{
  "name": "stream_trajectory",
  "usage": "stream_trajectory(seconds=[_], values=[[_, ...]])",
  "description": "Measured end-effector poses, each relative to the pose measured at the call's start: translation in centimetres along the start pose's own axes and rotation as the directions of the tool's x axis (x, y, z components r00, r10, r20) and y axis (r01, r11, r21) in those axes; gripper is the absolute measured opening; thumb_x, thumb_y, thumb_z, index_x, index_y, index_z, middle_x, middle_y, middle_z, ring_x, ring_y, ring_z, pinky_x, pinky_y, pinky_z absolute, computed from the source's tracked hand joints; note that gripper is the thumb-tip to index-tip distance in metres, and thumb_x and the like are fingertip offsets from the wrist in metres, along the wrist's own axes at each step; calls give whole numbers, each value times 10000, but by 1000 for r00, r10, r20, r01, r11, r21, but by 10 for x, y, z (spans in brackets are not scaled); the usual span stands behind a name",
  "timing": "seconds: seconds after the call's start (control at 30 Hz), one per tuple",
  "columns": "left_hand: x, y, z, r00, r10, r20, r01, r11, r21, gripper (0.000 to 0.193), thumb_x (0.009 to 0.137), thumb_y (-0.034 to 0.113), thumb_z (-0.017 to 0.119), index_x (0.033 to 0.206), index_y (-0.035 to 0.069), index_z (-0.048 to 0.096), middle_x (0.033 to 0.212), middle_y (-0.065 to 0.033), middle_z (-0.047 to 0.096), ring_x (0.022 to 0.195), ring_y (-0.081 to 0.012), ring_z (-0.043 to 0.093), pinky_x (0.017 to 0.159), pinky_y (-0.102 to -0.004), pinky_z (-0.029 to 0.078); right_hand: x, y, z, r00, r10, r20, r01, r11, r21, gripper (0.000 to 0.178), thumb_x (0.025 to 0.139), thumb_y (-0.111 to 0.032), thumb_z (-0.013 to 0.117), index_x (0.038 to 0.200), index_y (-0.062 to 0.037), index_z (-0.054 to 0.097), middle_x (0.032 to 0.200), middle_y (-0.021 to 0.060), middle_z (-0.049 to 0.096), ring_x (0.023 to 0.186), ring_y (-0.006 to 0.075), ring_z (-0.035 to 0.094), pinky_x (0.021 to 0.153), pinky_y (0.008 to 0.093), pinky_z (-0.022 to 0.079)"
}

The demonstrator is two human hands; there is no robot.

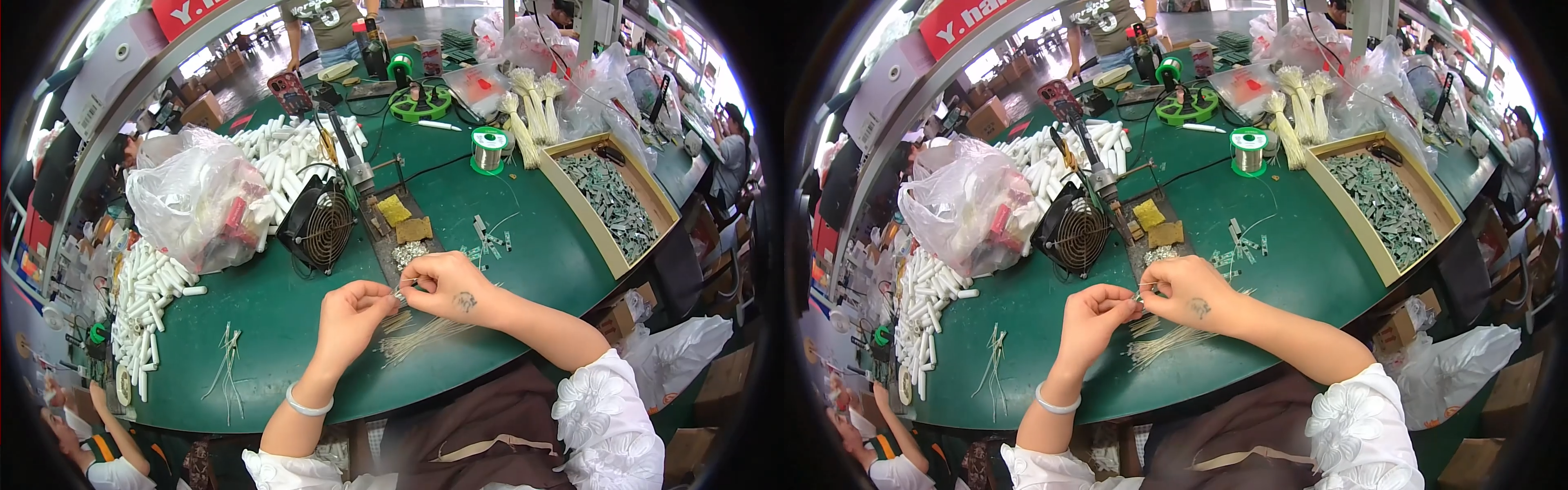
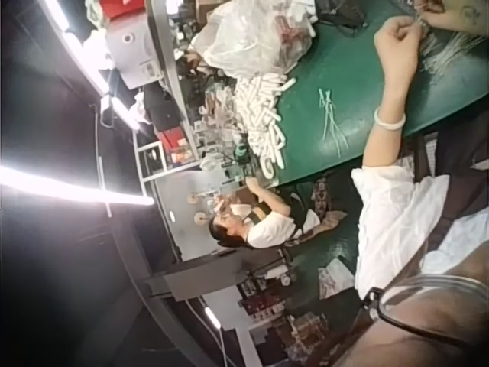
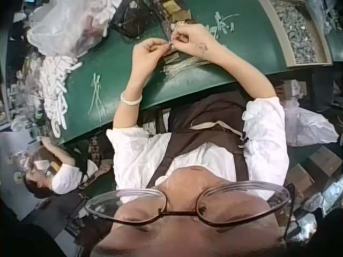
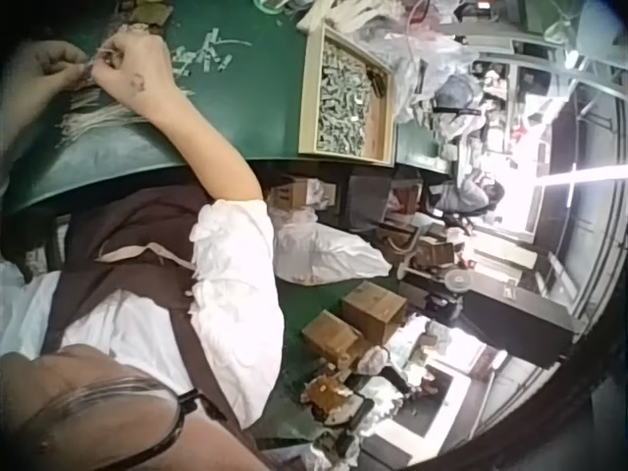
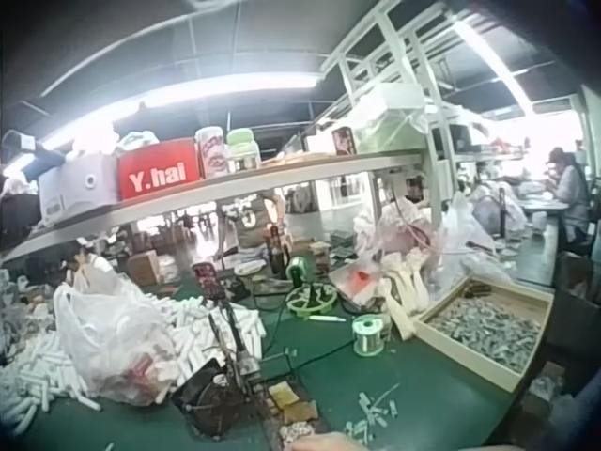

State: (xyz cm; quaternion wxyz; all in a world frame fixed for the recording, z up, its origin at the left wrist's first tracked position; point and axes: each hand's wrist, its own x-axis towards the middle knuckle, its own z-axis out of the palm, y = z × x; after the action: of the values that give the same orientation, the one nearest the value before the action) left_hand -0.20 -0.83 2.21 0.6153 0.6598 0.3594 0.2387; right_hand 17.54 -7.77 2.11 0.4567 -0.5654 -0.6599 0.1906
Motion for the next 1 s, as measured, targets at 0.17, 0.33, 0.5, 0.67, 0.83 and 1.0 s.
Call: stream_trajectory(seconds=[0.17, 0.33, 0.5, 0.67, 0.83, 1.0], values=[[-1, 0, 5, 1000, 18, -20, -18, 1000, -24, 108, 840, 0, 624, 918, -73, 612, 809, -114, 672, 735, -138, 657, 673, -227, 537, 0, 2, 2, 1000, 11, -5, -11, 1000, -1, 83, 738, -102, 665, 773, -36, 629, 522, 21, 413, 478, 112, 414, 469, 277, 358], [-2, -1, 11, 998, -24, -49, 19, 995, -103, 109, 837, 19, 632, 904, -64, 609, 788, -106, 669, 701, -136, 654, 637, -233, 538, -2, 2, 4, 1000, 5, -10, -5, 1000, -2, 86, 741, -103, 665, 783, -37, 631, 531, 18, 422, 484, 111, 417, 471, 277, 361], [-2, -3, 8, 997, -70, -41, 60, 975, -216, 129, 823, 38, 643, 902, -56, 606, 811, -116, 677, 674, -134, 652, 622, -222, 532, -3, -1, 2, 999, 28, -36, -25, 997, 76, 81, 739, -78, 660, 800, -37, 626, 538, 15, 416, 483, 101, 400, 467, 269, 349], [0, 0, 5, 991, -136, -8, 129, 957, -261, 128, 835, 50, 627, 910, -48, 597, 821, -125, 680, 682, -144, 656, 619, -226, 526, -2, 2, 1, 996, -55, -71, 58, 998, 40, 96, 722, -51, 663, 810, -40, 628, 553, 19, 421, 478, 105, 389, 457, 267, 336], [2, 0, 3, 990, -138, -8, 130, 951, -279, 121, 834, 46, 628, 909, -45, 599, 826, -122, 680, 683, -142, 655, 619, -224, 524, 1, 3, 3, 983, -161, -83, 160, 987, -22, 116, 708, -38, 665, 819, -48, 634, 566, 22, 433, 476, 116, 400, 450, 272, 339], [3, -2, 3, 988, -152, -7, 143, 944, -298, 123, 830, 44, 634, 909, -43, 598, 827, -122, 681, 679, -144, 655, 613, -224, 525, 0, 2, 4, 986, -149, -78, 147, 989, -25, 120, 707, -36, 663, 823, -55, 639, 571, 25, 443, 482, 120, 415, 451, 271, 353]])
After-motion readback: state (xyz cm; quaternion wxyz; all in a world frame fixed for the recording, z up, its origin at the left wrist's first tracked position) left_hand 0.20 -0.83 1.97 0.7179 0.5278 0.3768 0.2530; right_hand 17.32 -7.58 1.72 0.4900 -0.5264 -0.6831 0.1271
